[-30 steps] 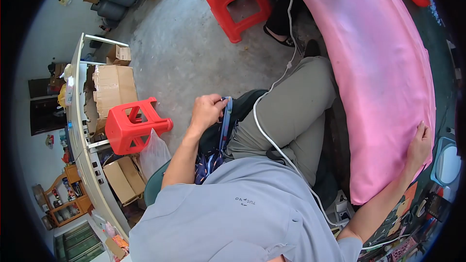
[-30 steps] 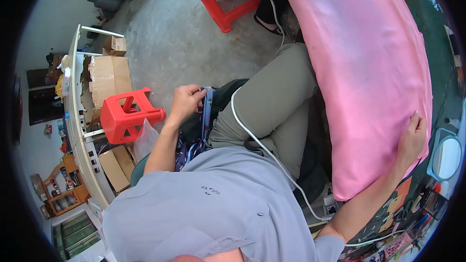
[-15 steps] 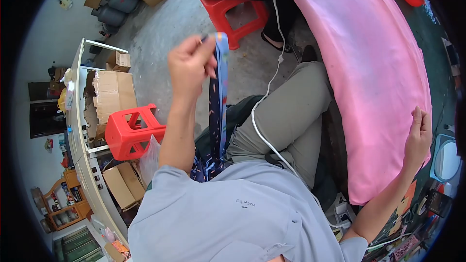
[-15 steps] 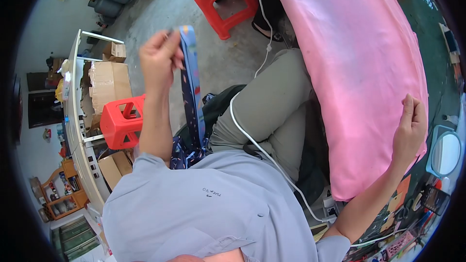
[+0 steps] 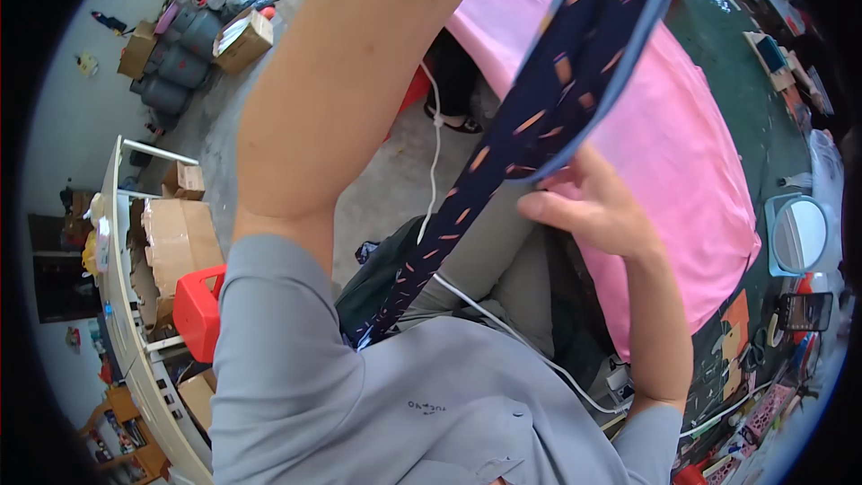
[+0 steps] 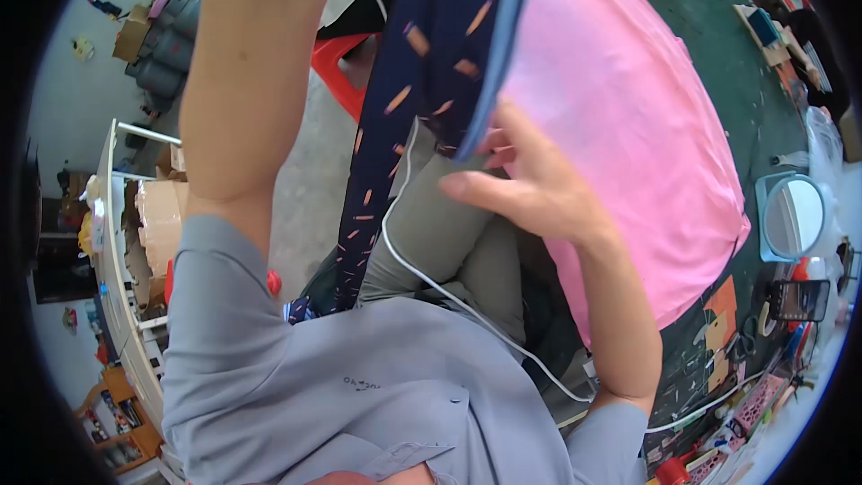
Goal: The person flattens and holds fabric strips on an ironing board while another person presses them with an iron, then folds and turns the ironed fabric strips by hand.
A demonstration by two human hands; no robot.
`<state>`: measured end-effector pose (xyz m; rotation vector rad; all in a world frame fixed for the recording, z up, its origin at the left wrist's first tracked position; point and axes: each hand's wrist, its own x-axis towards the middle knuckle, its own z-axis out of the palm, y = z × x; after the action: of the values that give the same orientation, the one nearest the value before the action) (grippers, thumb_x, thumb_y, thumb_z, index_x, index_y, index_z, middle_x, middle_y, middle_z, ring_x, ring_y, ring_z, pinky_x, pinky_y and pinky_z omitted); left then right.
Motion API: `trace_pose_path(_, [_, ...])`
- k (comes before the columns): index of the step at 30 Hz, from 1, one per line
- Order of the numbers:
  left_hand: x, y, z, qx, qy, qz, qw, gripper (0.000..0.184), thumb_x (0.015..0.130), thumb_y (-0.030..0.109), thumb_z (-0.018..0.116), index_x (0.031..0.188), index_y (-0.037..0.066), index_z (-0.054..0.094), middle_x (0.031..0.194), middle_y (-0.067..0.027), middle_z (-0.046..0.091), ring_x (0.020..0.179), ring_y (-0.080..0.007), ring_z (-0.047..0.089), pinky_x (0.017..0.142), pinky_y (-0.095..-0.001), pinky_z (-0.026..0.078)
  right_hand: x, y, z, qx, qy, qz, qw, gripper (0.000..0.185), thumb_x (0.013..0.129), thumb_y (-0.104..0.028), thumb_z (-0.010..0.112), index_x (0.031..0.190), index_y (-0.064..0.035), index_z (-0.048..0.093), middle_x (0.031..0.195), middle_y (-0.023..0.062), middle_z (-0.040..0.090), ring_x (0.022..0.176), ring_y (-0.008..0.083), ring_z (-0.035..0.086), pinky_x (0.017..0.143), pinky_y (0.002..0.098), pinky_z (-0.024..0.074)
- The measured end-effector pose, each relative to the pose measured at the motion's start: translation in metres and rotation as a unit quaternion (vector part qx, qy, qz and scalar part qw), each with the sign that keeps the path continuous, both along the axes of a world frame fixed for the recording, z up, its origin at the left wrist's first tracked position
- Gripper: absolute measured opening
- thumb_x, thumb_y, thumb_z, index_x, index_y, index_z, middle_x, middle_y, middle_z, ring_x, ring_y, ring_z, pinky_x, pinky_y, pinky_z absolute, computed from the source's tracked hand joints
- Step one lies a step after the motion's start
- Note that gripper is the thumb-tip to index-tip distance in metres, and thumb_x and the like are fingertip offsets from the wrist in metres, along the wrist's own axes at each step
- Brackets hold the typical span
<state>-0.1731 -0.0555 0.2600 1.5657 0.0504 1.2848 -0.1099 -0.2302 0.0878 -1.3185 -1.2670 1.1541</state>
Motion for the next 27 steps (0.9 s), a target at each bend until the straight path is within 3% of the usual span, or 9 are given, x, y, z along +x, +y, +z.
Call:
trace_pose_path(3, [0.027, -0.017, -0.01, 0.014, -0.043, 0.019, 0.999, 0.022, 0.101, 0.021, 0.06, 0.099, -0.002, 0.057, 0.087, -0.0117, 0.062, 0.067, -0.0134, 0.056, 0.059, -0.0241, 0.044, -0.009, 0.005, -0.015, 0.039, 0.07, 0.013, 0.997, 0.043, 0.09, -0.017, 0.075, 0.129, -0.003, 0.061, 0.109, 0.0057, 0.067, 0.09, 0.0153, 0.059, 0.083, 0.0268, 0.0484])
trace_pose_path(9, [0.061, -0.046, -0.044, 0.045, -0.121, 0.068, 0.989, 0.03, 0.101, 0.024, 0.055, 0.115, -0.001, 0.047, 0.106, -0.0144, 0.054, 0.088, -0.017, 0.051, 0.076, -0.0286, 0.039, -0.002, 0.008, -0.003, 0.011, 0.149, 0.013, 0.989, 0.033, 0.091, -0.015, 0.073, 0.12, -0.0009, 0.066, 0.103, 0.0048, 0.07, 0.089, 0.0149, 0.062, 0.085, 0.027, 0.0494])
trace_pose_path(13, [0.077, -0.064, -0.072, 0.056, -0.17, 0.105, 0.978, 0.038, 0.101, 0.026, 0.052, 0.126, 0.0, 0.04, 0.12, -0.0163, 0.048, 0.103, -0.0194, 0.048, 0.087, -0.0316, 0.036, -0.001, 0.01, 0.0, 0.015, 0.216, -0.067, 0.974, 0.032, 0.09, -0.008, 0.073, 0.121, -0.0004, 0.067, 0.104, 0.0054, 0.072, 0.094, 0.0162, 0.066, 0.089, 0.0293, 0.0506])
trace_pose_path(20, [0.078, -0.073, -0.092, 0.075, -0.245, 0.184, 0.949, 0.056, 0.101, 0.03, 0.046, 0.145, 0.0, 0.027, 0.143, -0.0195, 0.038, 0.128, -0.0235, 0.041, 0.107, -0.0369, 0.03, -0.001, 0.018, 0.012, 0.019, 0.154, -0.196, 0.968, 0.029, 0.091, -0.01, 0.072, 0.118, 0.0011, 0.067, 0.099, 0.0065, 0.072, 0.084, 0.0155, 0.066, 0.079, 0.0264, 0.0526])
trace_pose_path(22, [0.06, -0.066, -0.073, 0.083, -0.266, 0.208, 0.938, 0.061, 0.101, 0.031, 0.044, 0.15, 0.0, 0.024, 0.149, -0.0204, 0.036, 0.136, -0.0247, 0.039, 0.112, -0.0385, 0.028, 0.011, 0.013, 0.015, 0.049, 0.103, -0.245, 0.963, 0.027, 0.092, -0.011, 0.072, 0.116, 0.0014, 0.068, 0.096, 0.0071, 0.072, 0.08, 0.0153, 0.066, 0.075, 0.0253, 0.0528])
trace_pose_path(24, [0.019, -0.046, -0.039, 0.1, 0.021, 0.098, 0.99, 0.049, 0.098, 0.032, 0.054, 0.133, 0.001, 0.041, 0.126, -0.0176, 0.05, 0.112, -0.0199, 0.05, 0.091, -0.0328, 0.038, 0.019, 0.01, 0.025, 0.091, 0.122, -0.303, 0.941, 0.026, 0.093, -0.013, 0.072, 0.114, 0.0018, 0.069, 0.093, 0.007, 0.072, 0.075, 0.0143, 0.066, 0.07, 0.0235, 0.0526])
trace_pose_path(25, [0.001, -0.038, -0.021, 0.106, 0.165, 0.039, 0.98, 0.043, 0.097, 0.033, 0.059, 0.125, 0.002, 0.05, 0.114, -0.0162, 0.057, 0.1, -0.0175, 0.056, 0.081, -0.03, 0.043, 0.022, 0.008, 0.033, 0.116, 0.166, -0.336, 0.92, 0.026, 0.093, -0.015, 0.072, 0.113, 0.0021, 0.069, 0.091, 0.0066, 0.072, 0.072, 0.0133, 0.066, 0.066, 0.0222, 0.0522])
trace_pose_path(27, [-0.016, -0.03, 0.0, 0.114, 0.439, -0.077, 0.888, 0.036, 0.094, 0.035, 0.069, 0.108, 0.002, 0.067, 0.091, -0.0134, 0.071, 0.076, -0.0127, 0.067, 0.06, -0.0243, 0.052, 0.044, -0.004, 0.044, 0.112, 0.175, -0.361, 0.909, 0.025, 0.094, -0.017, 0.071, 0.11, 0.002, 0.07, 0.088, 0.0059, 0.072, 0.069, 0.012, 0.066, 0.062, 0.021, 0.051])
